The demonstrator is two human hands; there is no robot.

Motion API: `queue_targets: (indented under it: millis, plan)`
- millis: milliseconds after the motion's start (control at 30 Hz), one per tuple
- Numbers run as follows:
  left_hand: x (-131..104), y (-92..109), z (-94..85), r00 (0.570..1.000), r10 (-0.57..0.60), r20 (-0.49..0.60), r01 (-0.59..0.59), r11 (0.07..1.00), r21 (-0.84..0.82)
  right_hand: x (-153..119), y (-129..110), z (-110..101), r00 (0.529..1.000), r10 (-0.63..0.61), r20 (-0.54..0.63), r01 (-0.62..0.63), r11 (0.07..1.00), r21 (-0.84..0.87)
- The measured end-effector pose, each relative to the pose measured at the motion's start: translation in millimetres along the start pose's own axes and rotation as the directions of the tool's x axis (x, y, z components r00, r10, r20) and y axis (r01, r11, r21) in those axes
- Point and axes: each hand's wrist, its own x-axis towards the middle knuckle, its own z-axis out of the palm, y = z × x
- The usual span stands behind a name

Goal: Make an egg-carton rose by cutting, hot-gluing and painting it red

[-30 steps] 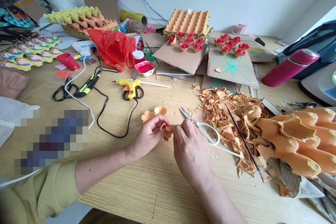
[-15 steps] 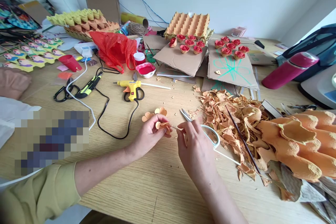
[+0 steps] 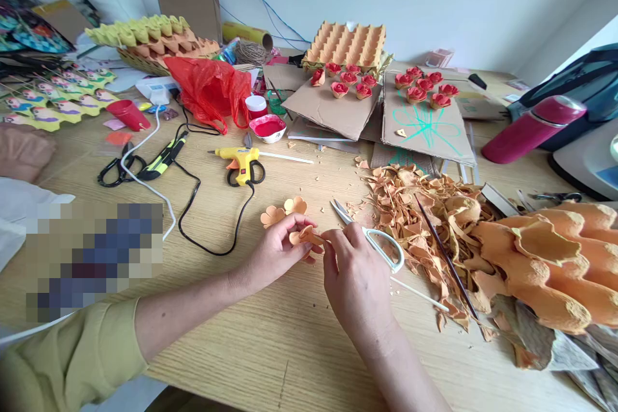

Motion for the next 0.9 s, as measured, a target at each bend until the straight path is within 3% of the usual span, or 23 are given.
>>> queue_targets:
  millis: [200,333,433,567,700,800,900]
  plan:
    - [-0.4,2.6,-0.2,0.999,-0.011,0.047,0.011,1.000,-0.013,0.1,1.6,-0.6,0.999,-0.038,0.008,0.038,0.998,-0.058]
    - [-1.7,3.5,-2.4,0.998,-0.002,0.061,0.002,1.000,0.007,2.5,3.4,-6.4,0.997,-0.047,0.065,0.043,0.997,0.059]
    - [-4.1,5.6,-3.3,0.997,-0.011,0.072,0.008,0.999,0.035,5.5,6.4,-13.6,0.998,-0.052,0.032,0.048,0.993,0.104]
    - [-7.0,3.1,-5.5,0.993,0.006,0.121,-0.017,0.996,0.087,10.4,17.9,-22.7,0.993,-0.032,-0.111,0.031,0.999,-0.007]
    - [-5.9,-11.0,-11.6,0.968,0.023,0.252,-0.022,1.000,-0.007,14.2,35.1,-28.4,0.983,0.040,-0.179,-0.073,0.981,-0.181]
    - [-5.8,-15.8,-14.3,0.942,-0.005,0.336,0.025,0.998,-0.057,14.3,42.6,-28.1,0.982,0.092,-0.167,-0.134,0.955,-0.266]
    - [-8.8,-9.3,-13.4,0.932,-0.050,0.359,0.033,0.998,0.053,13.9,42.1,-24.1,0.989,0.131,-0.070,-0.146,0.944,-0.296]
